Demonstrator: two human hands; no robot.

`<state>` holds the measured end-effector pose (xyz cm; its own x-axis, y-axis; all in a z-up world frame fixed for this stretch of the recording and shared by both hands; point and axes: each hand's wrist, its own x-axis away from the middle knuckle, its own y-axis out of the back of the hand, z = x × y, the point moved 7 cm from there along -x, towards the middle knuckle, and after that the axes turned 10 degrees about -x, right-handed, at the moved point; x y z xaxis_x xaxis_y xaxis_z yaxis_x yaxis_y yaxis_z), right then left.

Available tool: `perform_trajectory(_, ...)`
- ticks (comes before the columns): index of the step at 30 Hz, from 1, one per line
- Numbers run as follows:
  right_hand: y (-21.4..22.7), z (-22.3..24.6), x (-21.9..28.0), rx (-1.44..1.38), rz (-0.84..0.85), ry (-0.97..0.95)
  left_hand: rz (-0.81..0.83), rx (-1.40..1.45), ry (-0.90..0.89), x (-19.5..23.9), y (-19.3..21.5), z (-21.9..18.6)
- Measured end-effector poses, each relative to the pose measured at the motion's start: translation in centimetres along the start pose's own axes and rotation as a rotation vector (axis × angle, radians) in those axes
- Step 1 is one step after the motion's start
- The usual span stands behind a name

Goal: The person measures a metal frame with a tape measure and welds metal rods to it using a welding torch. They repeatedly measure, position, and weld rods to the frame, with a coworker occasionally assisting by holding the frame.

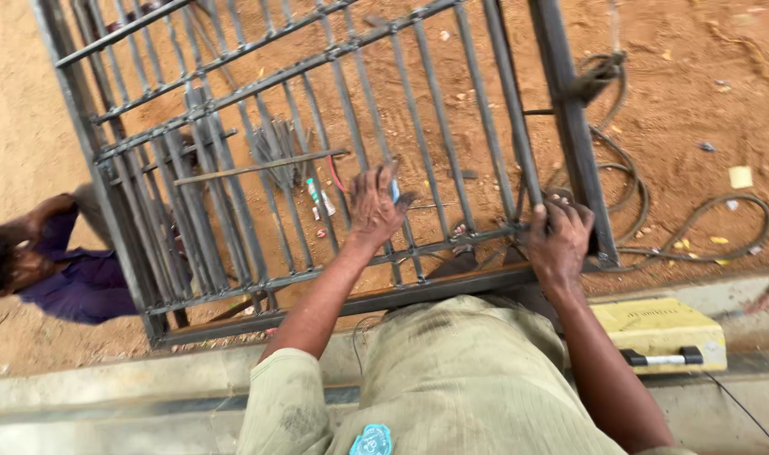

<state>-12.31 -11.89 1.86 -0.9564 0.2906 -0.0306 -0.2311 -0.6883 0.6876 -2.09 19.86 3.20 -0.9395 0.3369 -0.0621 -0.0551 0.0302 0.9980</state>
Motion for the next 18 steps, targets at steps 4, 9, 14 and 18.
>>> perform_trajectory(4,0.3,0.6,-0.2,-0.032,-0.063,0.071,-0.201,-0.008,-0.051,-0.2,4.5,-1.8)
perform_trajectory(9,1.4,1.0,0.3,-0.103,-0.139,0.136,0.018,0.463,0.117,-2.8,2.5,-6.5)
perform_trajectory(14,3.7,-0.8,0.7,-0.126,-0.145,0.188,0.043,0.816,0.189,-8.2,-1.7,-12.5)
perform_trajectory(18,6.8,-4.8,-1.1,-0.196,-0.172,-0.135,0.094,0.613,0.19,-11.0,-2.8,-14.5)
